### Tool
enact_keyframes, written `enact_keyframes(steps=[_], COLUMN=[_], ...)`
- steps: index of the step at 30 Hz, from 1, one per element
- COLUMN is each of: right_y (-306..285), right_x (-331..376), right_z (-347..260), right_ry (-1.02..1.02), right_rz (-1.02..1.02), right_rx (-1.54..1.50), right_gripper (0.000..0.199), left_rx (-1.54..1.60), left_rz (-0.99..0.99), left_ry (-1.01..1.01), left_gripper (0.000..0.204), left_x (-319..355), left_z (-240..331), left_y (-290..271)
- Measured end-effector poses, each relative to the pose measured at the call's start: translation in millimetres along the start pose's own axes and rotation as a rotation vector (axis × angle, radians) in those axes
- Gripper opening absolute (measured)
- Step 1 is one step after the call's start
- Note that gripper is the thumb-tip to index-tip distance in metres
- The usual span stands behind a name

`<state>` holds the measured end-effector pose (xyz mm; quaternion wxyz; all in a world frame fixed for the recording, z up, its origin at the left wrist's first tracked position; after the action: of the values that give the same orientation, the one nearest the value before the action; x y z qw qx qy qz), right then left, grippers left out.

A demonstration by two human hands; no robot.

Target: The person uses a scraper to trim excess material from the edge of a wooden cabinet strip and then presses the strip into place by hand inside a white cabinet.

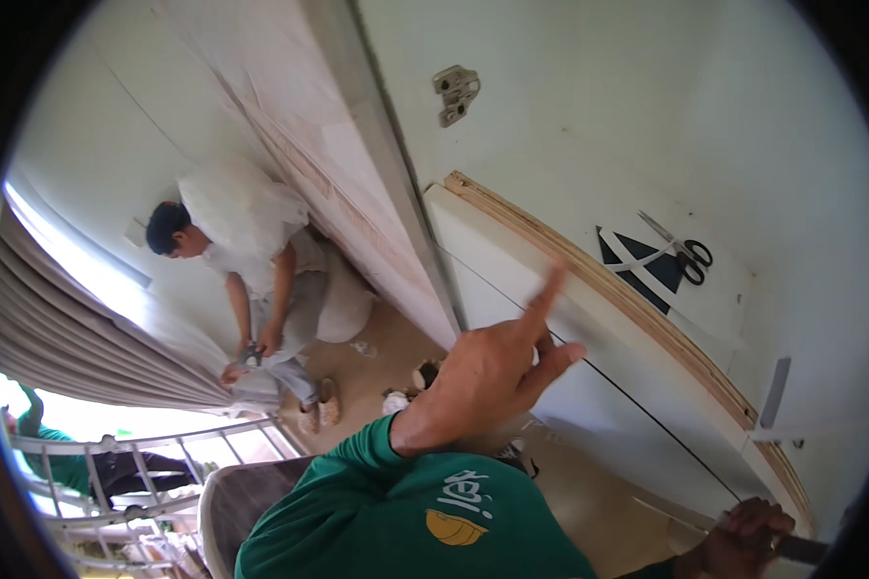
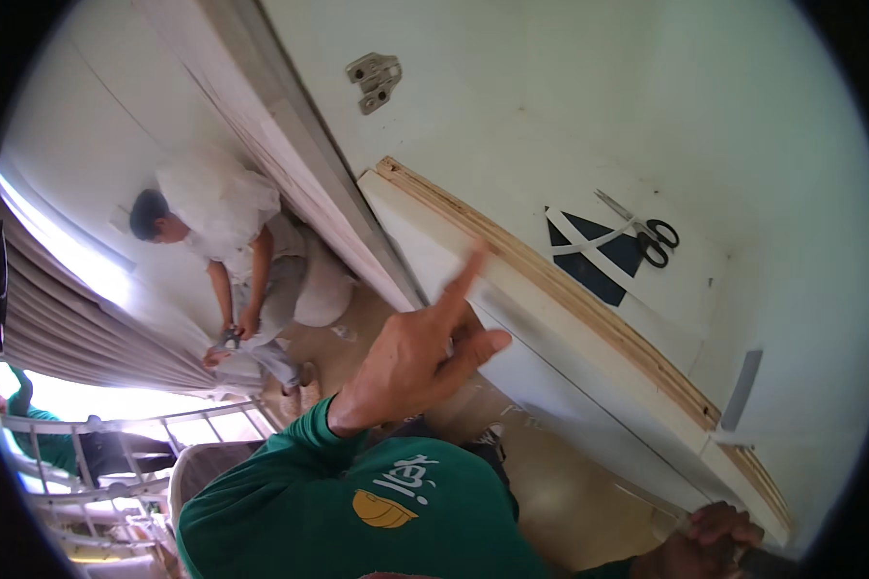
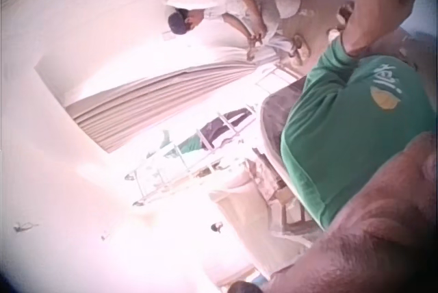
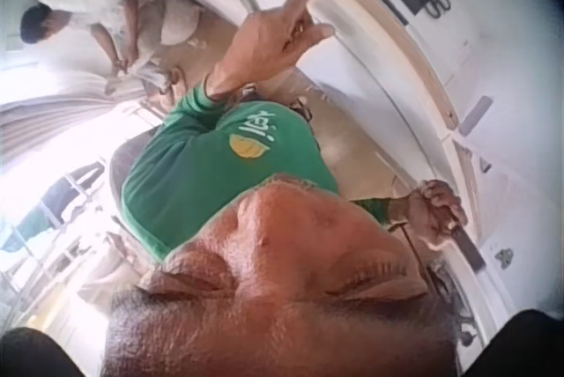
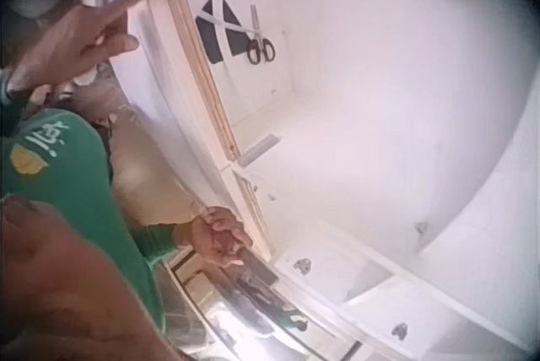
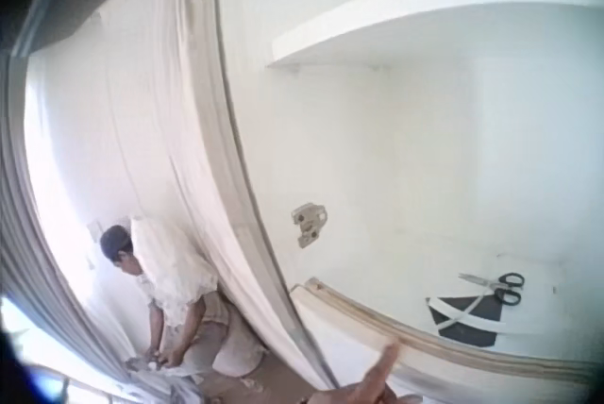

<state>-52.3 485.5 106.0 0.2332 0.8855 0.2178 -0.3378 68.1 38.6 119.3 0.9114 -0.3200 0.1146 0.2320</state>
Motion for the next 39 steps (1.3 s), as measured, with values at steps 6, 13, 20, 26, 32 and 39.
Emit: enact_keyframes(steps=[6, 13, 20, 26, 32, 39], right_y=[138.9, 305.5, 362.3, 354.6, 330.8, 309.1], right_x=[11.0, -97.8, -108.0, -99.5, -110.2, -116.4], right_z=[-5.1, 39.5, 58.6, 59.3, 45.8, 64.2], right_ry=[0.304, -0.018, 0.048, -0.022, -0.028, -0.173], right_rz=[0.295, -0.511, -0.725, -0.839, -0.914, -0.870], right_rx=[0.796, 1.533, 1.620, 1.501, 1.445, 1.441], right_gripper=[0.062, 0.035, 0.045, 0.054, 0.060, 0.058], left_rx=[0.180, 0.729, 1.375, 1.425, 1.148, 0.288], left_rz=[0.025, -0.113, -0.049, 0.056, -0.084, 0.702], left_ry=[0.502, 0.231, -0.016, -0.002, -0.144, 0.515], left_gripper=[0.053, 0.042, 0.048, 0.043, 0.039, 0.032], left_x=[12.6, 16.0, -13.5, -24.5, -34.1, -18.2], left_z=[14.0, -19.3, -23.4, -29.4, -33.1, 2.0], left_y=[-20.6, -39.1, -23.1, -2.4, 0.1, -6.4])
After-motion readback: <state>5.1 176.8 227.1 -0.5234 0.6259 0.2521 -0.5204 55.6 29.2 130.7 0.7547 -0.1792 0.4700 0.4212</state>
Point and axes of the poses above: each hand's wrist, its own x-axis away from the middle knuckle, its own y-axis out of the palm, z = x × y, the point moved 5 cm from there along -x, towards the middle knuckle, and after that the axes turned 2 degrees about x, right-handed, at the moved point
